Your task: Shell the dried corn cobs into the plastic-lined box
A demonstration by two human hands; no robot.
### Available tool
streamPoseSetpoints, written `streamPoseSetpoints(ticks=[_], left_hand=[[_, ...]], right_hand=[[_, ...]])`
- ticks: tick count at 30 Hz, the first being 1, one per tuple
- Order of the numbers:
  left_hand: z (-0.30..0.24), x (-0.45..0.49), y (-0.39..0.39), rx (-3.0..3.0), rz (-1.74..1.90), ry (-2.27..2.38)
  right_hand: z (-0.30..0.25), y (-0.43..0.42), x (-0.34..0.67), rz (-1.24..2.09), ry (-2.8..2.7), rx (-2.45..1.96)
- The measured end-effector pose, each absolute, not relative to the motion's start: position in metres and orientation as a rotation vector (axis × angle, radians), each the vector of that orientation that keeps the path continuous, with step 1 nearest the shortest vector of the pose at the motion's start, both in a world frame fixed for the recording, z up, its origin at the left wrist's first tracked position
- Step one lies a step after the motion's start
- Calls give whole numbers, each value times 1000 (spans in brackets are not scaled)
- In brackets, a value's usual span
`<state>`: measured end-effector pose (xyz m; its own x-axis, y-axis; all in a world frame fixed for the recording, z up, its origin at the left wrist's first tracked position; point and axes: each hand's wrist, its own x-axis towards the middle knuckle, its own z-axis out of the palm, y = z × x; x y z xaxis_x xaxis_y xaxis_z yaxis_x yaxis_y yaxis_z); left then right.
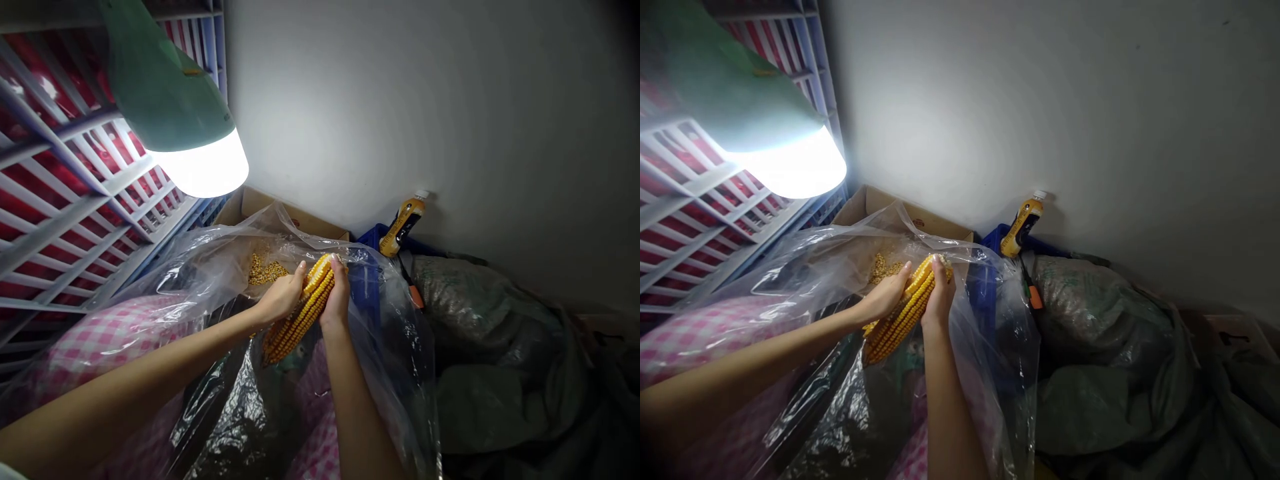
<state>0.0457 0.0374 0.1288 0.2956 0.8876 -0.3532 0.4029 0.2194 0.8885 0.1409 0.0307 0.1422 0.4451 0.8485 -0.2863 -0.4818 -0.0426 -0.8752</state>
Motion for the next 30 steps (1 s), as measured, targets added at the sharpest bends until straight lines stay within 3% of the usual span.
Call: streamPoseSetpoints(ticks=[16, 30], left_hand=[[131, 43, 50, 1327, 462, 1252], [147, 40, 51, 1394, 681, 1337]], right_hand=[[146, 32, 139, 1130, -347, -1186], [137, 26, 123, 1023, -662, -1460]])
